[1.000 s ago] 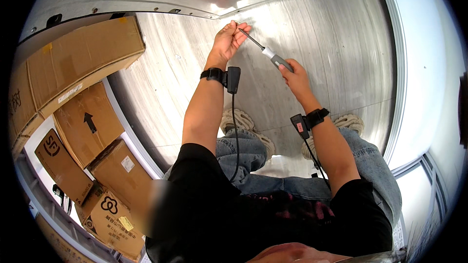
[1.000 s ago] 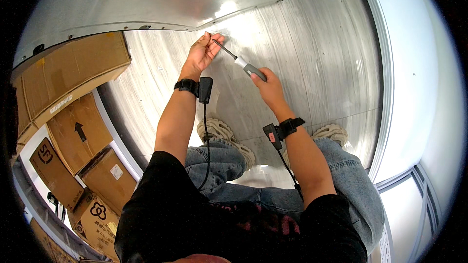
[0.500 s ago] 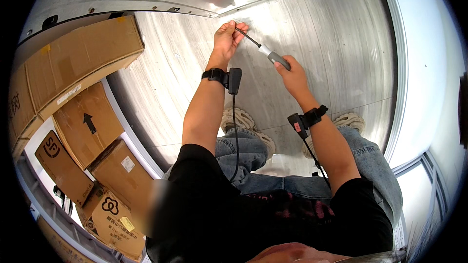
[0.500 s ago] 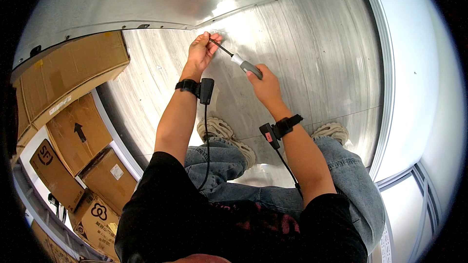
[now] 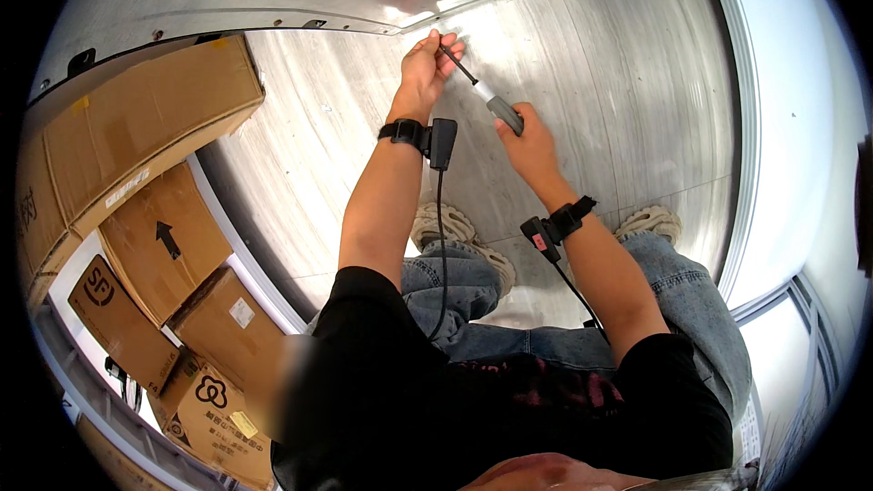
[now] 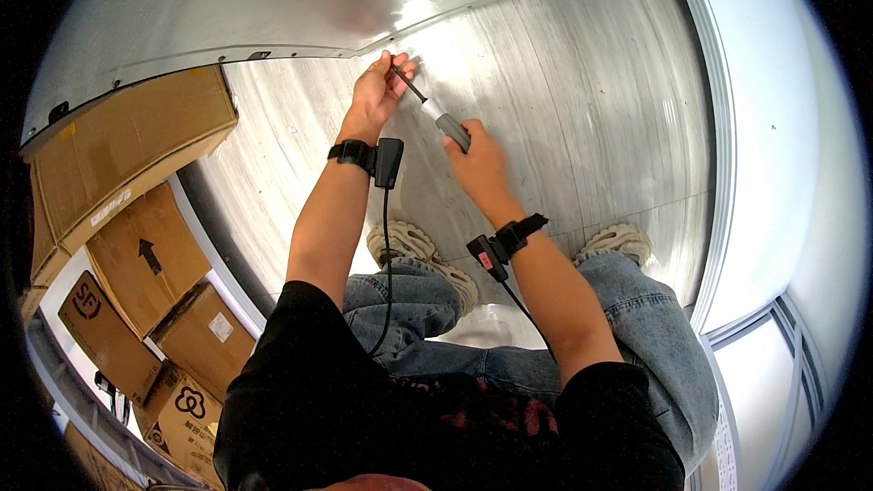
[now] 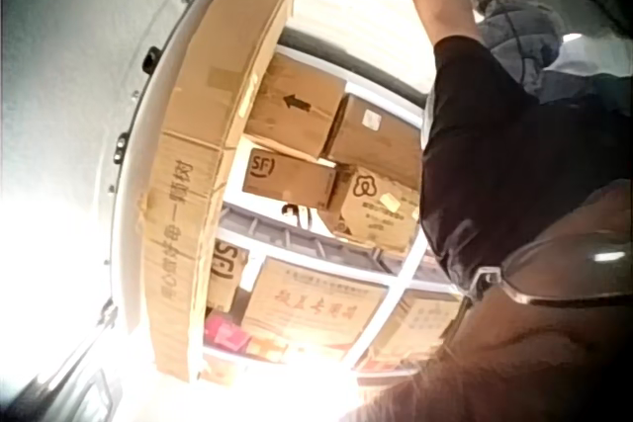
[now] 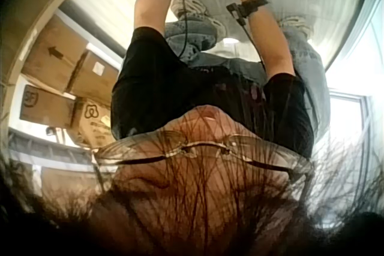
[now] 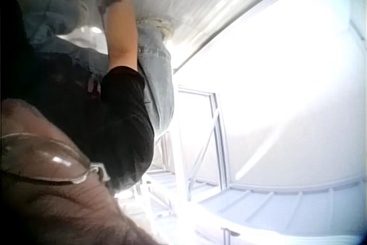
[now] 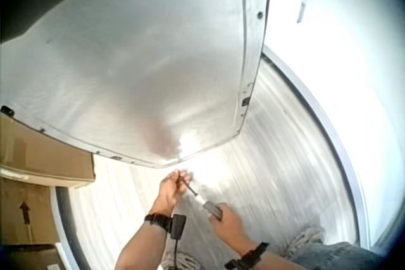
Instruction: The person uses a manual screwdriver to fasten screws into a white metal cabinet or shelf unit. They repeatedly position the screwdriver, turn it to drive screws, and move to adjacent screw holes along the top edge of the unit.
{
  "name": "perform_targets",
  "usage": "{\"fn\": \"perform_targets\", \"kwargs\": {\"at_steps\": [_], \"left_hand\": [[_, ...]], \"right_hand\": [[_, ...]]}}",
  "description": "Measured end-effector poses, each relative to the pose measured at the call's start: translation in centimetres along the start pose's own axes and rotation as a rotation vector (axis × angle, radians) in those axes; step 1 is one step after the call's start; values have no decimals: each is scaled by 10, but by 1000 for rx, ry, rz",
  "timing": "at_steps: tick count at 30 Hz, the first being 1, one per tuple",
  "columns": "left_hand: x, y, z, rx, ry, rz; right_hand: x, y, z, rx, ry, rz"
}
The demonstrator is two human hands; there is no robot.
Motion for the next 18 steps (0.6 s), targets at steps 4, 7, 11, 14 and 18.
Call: {"fn": "perform_targets", "kwargs": {"at_steps": [4, 7, 11, 14, 18], "left_hand": [[9, -5, -8, 52, 115, 61], [12, -9, -9, 16, 108, 49], [7, -12, -12, 1, 78, 29], [-1, -20, -11, -24, -10, 18], [-13, -23, -14, -58, -107, -25]], "right_hand": [[-4, 2, -19, 42, -81, -94], [-12, -2, -37, 69, -133, -159], [-11, -8, -51, 155, -272, -245], [0, -9, -56, 228, -422, -316], [14, -8, -56, 257, -559, -350]]}}
Point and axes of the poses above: each hand's wrist, its own y-axis away from the middle knuckle, its own z-axis out of the back of the hand, x = y × z, the point moved 6 cm from there along -y, towards the middle knuckle, and after that the axes turned 13 degrees about y, right-handed, at the moved point
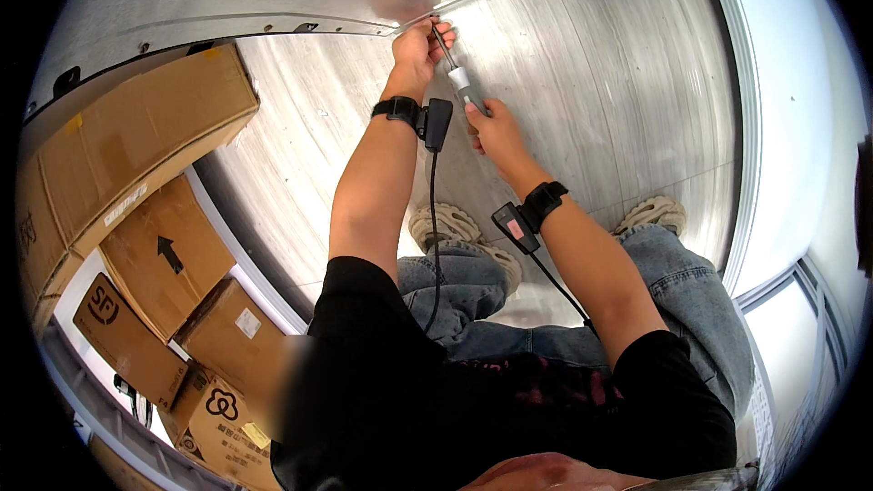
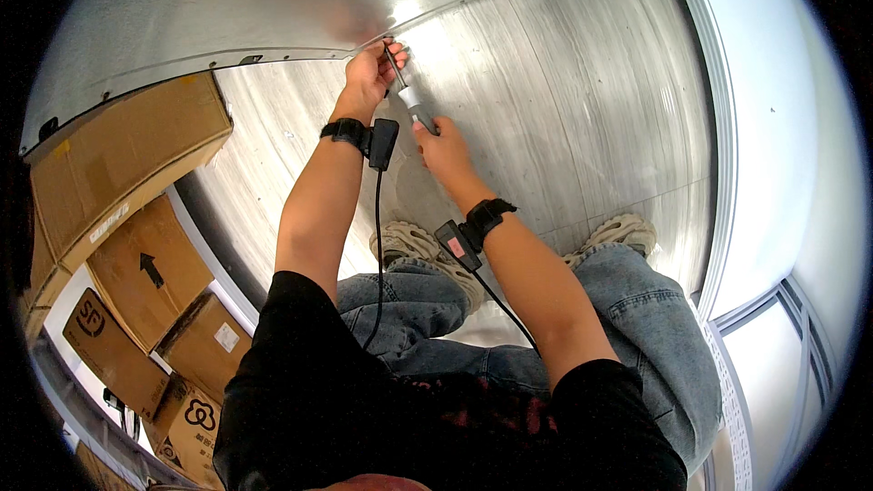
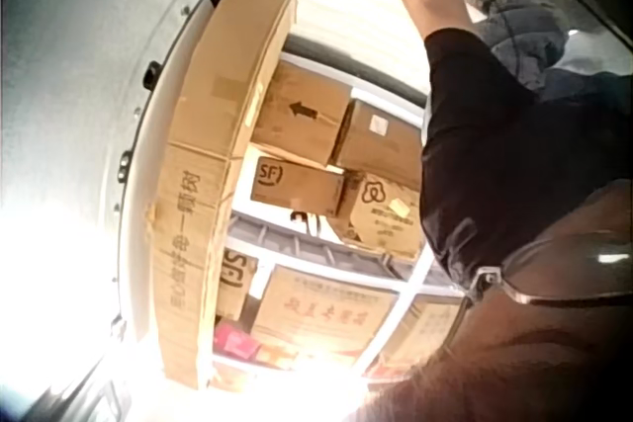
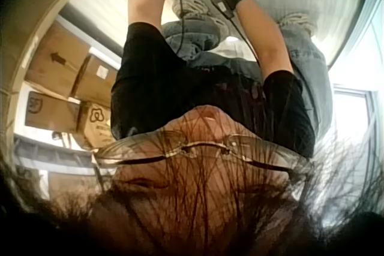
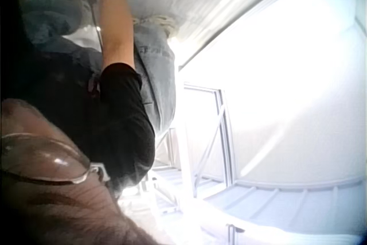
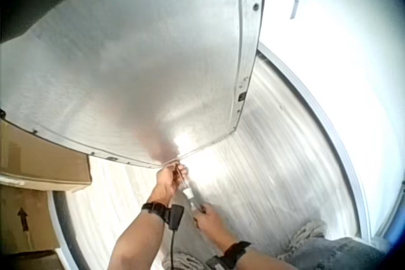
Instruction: The person uses a manual screwdriver to fasten screws into a white metal cabinet or shelf unit. They repeatedly position the screwdriver, turn it to drive screws, and move to adjacent screw holes along the top edge of the unit.
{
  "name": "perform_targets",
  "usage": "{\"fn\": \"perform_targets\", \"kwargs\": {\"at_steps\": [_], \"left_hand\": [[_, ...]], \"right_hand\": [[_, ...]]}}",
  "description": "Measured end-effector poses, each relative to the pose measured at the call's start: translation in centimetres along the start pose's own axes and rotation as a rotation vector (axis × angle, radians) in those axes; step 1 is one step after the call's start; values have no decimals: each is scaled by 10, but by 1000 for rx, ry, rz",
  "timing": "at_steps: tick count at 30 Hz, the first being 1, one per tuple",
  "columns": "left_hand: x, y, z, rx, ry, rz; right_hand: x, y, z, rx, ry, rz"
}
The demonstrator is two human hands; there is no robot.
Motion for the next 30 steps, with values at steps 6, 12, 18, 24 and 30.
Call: {"fn": "perform_targets", "kwargs": {"at_steps": [6, 12, 18, 24, 30], "left_hand": [[-4, -3, -1, -21, -109, -44], [-5, -4, -4, -41, -95, -57], [-4, -6, -4, -78, -113, -48], [-9, 1, -7, -84, -170, -37], [-9, 0, -6, -80, -182, -36]], "right_hand": [[4, 3, -7, 56, -98, -34], [4, 0, -9, 46, -129, -60], [9, 1, -10, 49, -143, -89], [10, 2, -11, 32, -138, -84], [7, -1, -10, 19, -135, -64]]}}
Point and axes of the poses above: each hand's wrist, its own y-axis away from the middle knuckle, its own z-axis out of the back of the hand, x = y × z, the point moved 6 cm from there along -y, towards the middle knuckle, and after that the axes turned 13 degrees about y, right-handed, at the moved point
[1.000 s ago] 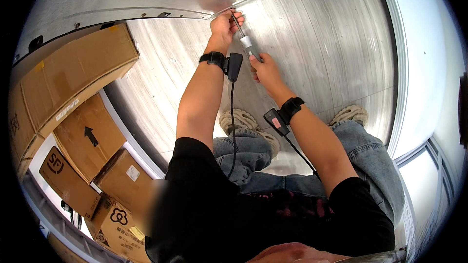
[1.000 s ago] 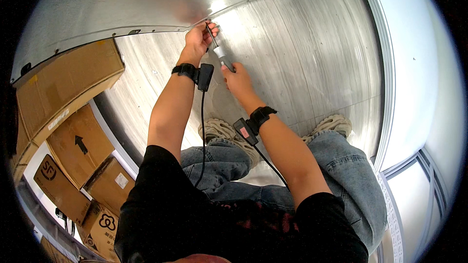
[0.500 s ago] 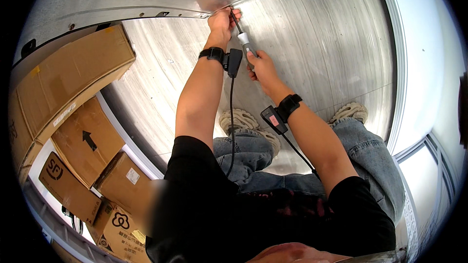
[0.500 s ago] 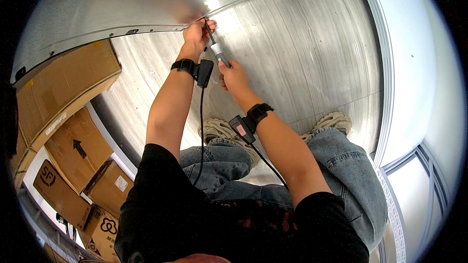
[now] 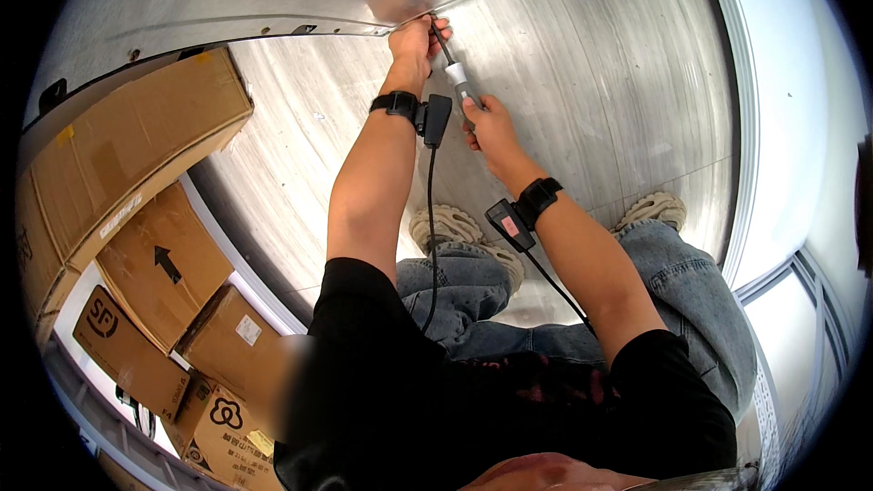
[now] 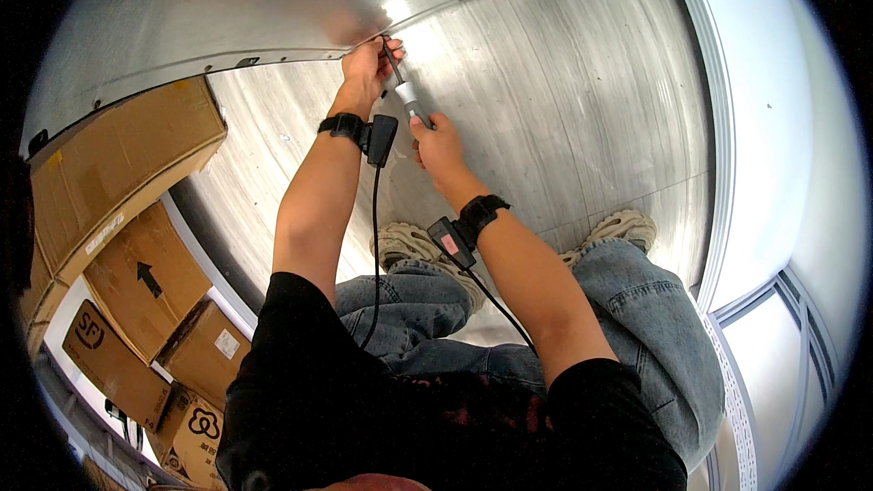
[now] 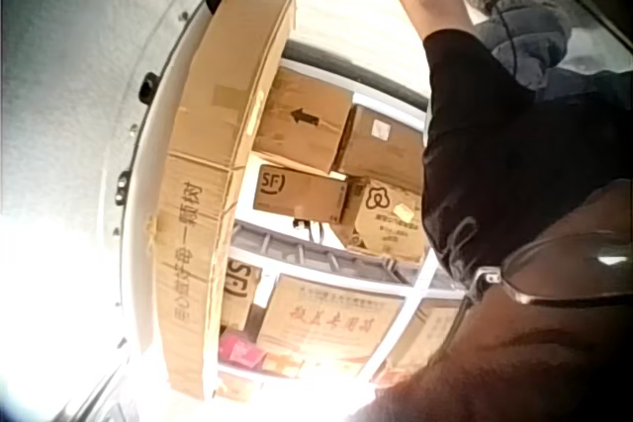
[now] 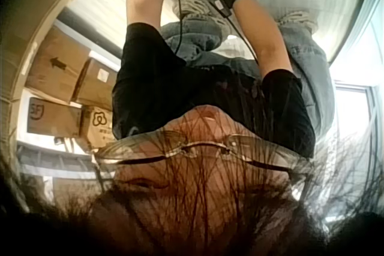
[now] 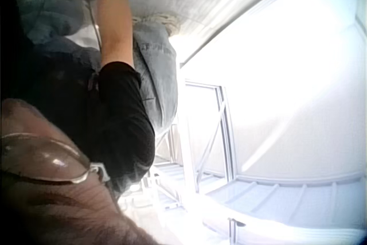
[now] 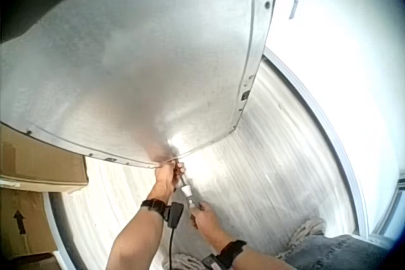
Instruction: The person uses a manual screwdriver to fasten screws into a white metal cabinet or shelf unit. They repeatedly position the screwdriver, turn it to drive screws, and move to adjacent screw holes along the top edge of the unit.
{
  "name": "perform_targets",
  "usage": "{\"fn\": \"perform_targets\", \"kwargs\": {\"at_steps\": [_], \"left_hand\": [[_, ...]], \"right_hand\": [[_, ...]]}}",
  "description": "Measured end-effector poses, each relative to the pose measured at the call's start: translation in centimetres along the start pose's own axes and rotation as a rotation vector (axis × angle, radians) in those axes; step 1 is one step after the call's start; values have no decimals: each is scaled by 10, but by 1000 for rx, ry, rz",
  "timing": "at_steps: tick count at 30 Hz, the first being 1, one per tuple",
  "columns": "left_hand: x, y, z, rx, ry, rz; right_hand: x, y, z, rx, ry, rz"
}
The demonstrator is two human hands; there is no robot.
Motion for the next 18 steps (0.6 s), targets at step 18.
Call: {"fn": "perform_targets", "kwargs": {"at_steps": [18], "left_hand": [[-1, -1, 2, 105, 5, -10]], "right_hand": [[-19, -18, 4, -60, -206, -37]]}}
Point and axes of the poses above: each hand's wrist, its own y-axis away from the middle knuckle, its own z-axis out of the back of the hand, x = y × z, the point moved 6 cm from there along -y, towards the middle knuckle, and after that the axes turned 13 degrees about y, right-handed, at the moved point
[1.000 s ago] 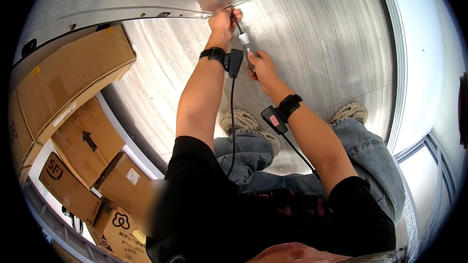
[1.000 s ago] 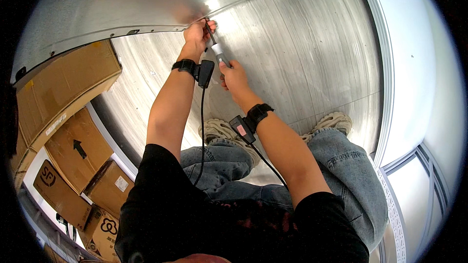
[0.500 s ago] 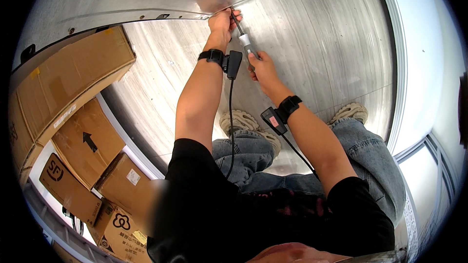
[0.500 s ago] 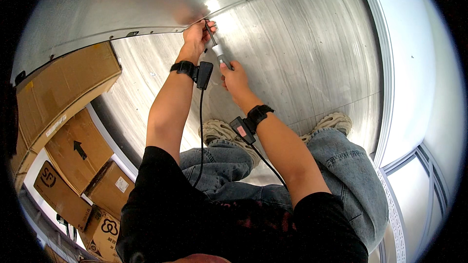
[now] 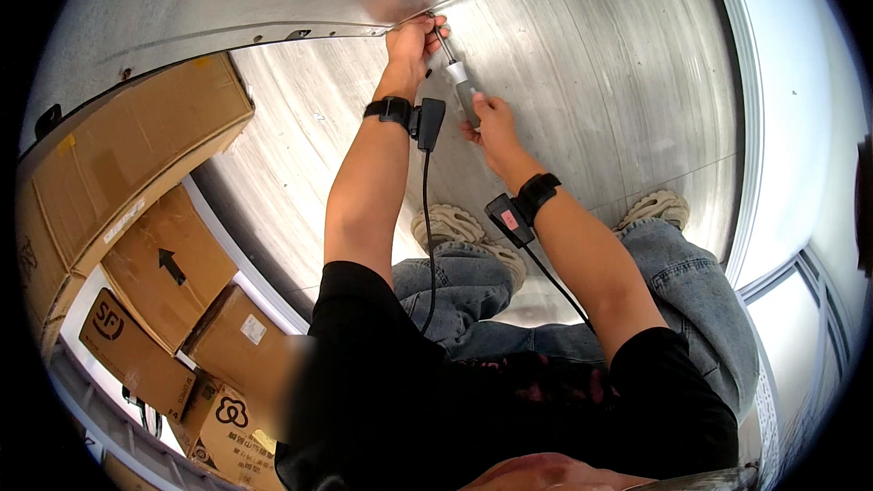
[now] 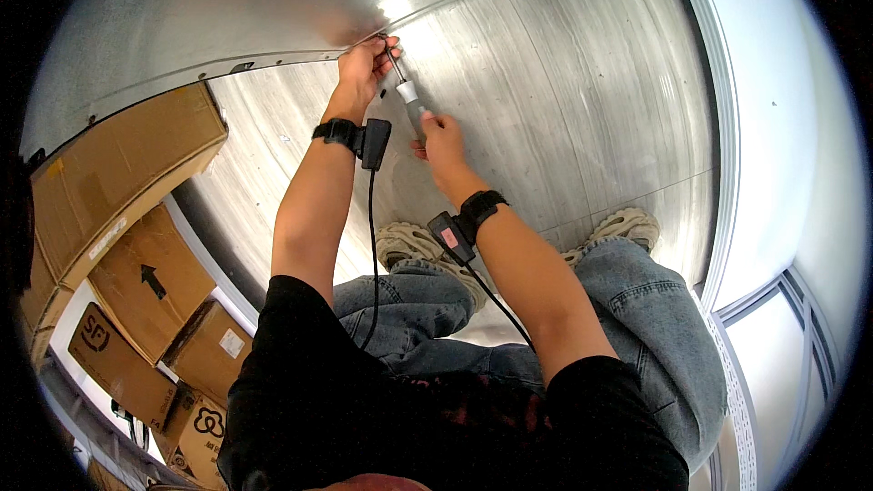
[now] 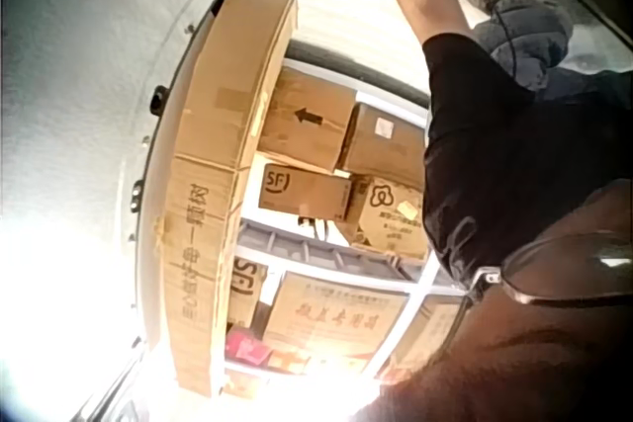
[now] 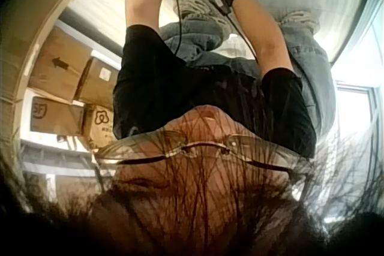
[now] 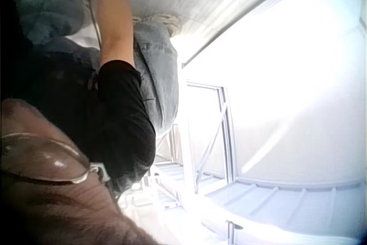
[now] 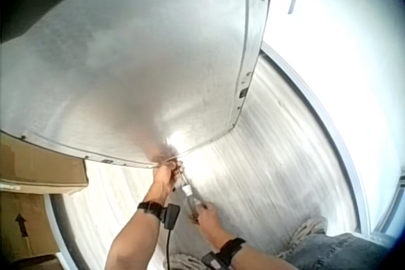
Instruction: The person uses a manual screwdriver to fasten screws into a white metal cabinet or shelf unit. They repeatedly position the screwdriver, turn it to drive screws, and move to adjacent screw holes along the top edge of the unit.
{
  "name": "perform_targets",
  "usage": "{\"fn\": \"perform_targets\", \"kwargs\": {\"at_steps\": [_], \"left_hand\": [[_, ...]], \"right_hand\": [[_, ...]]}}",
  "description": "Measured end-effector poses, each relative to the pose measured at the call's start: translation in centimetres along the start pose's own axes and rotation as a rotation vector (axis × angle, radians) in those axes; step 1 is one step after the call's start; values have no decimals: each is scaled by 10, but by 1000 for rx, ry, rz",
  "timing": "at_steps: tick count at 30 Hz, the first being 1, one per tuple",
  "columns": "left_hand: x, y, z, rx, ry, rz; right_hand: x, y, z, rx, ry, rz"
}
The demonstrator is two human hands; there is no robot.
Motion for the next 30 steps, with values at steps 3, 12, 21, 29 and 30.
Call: {"fn": "perform_targets", "kwargs": {"at_steps": [3, 12, 21, 29, 30], "left_hand": [[1, 4, 0, 13, -6, 5], [1, 3, 0, 1, -36, 19], [2, 0, 2, 4, -16, 44], [3, -3, 3, 10, 25, 41], [2, -1, 3, 3, 27, 45]], "right_hand": [[-4, -5, 2, 59, -47, -50], [-4, 2, -6, 132, -140, -142], [-11, -3, -6, 173, -150, -207], [-13, -8, -2, 102, -84, -183], [-12, -5, -1, 148, -123, -216]]}}
Point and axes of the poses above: each hand's wrist, its own y-axis away from the middle knuckle, its own z-axis out of the back of the hand, x = y × z, the point moved 6 cm from there along -y, towards the middle knuckle, and after that the axes turned 13 degrees about y, right-handed, at the moved point
